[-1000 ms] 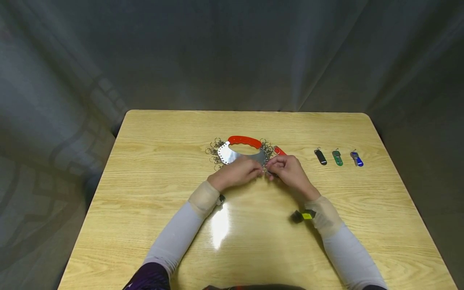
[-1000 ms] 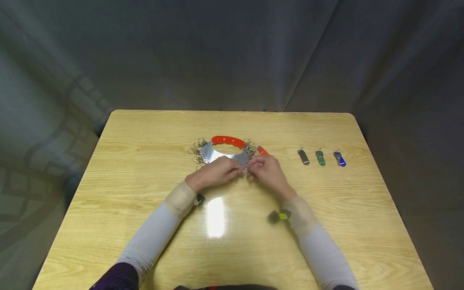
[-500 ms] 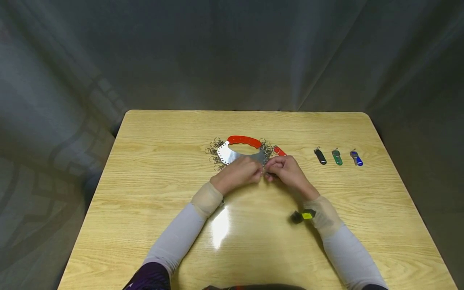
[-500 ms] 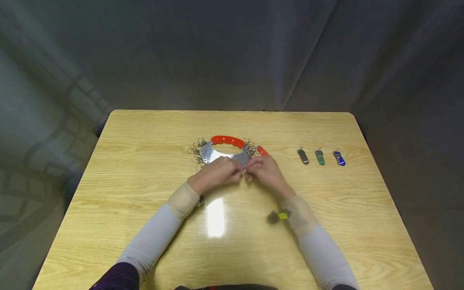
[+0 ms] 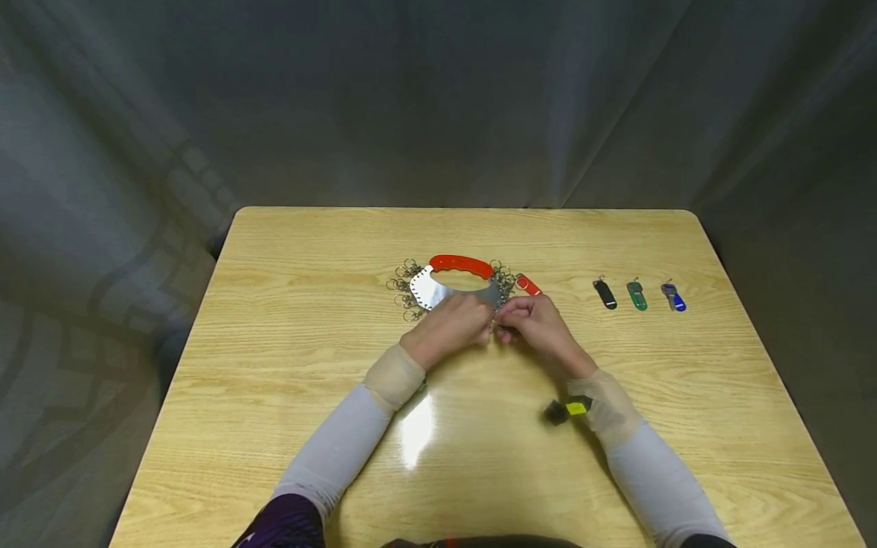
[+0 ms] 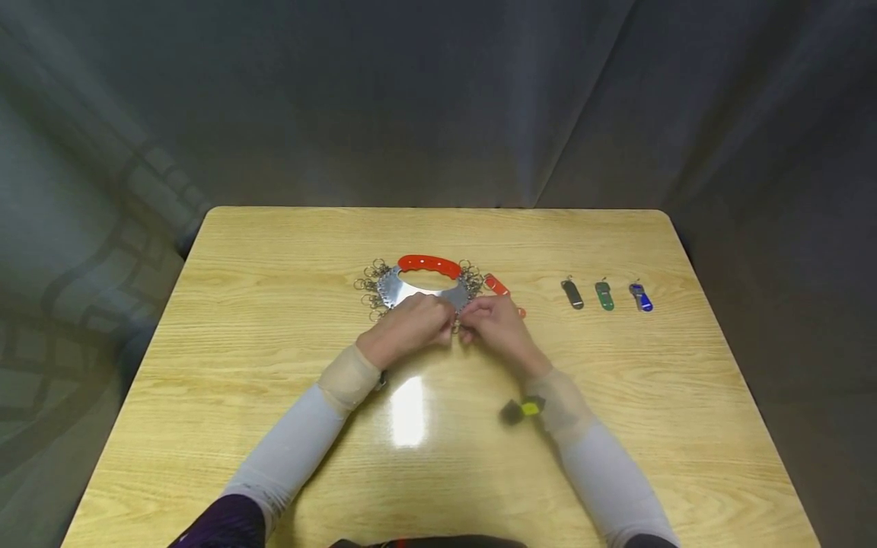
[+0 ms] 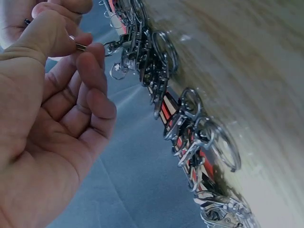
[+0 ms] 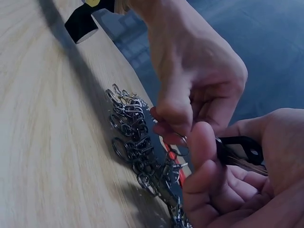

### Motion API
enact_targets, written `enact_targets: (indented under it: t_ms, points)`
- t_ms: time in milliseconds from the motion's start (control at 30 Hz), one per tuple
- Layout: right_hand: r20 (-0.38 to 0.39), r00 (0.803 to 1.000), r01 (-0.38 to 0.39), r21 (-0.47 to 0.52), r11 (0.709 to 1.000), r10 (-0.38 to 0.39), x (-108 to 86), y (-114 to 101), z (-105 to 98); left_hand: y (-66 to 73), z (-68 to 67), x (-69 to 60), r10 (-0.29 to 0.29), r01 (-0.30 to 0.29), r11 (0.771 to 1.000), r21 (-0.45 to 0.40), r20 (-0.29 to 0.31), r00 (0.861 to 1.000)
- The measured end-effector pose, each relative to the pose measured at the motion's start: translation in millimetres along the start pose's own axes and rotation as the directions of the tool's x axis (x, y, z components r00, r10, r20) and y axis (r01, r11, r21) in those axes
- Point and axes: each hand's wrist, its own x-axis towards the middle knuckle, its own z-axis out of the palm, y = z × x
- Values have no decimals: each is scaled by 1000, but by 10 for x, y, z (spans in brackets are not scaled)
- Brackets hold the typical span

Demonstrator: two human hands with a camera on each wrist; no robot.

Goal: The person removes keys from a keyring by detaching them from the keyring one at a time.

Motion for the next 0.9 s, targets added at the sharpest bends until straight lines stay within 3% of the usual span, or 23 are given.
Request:
enact_targets:
  t_ms: [233,567,767,900]
  points:
    - [81,994,-70,-35,997,72,30,-3,-73,23,4,8,-9,7,999,45,41,999]
    - [162,982,-108,72,992,95,107,28,-124,69,-1,38,-30,22,994,109,73,997]
    - [136,986,-108,110,988,93,120,49,-95,91,-2,84,-20,4,980,200,80,997]
    - [98,993,-78,88,993,69,95,29,-62,96,-21,92,-32,21,983,184,59,998]
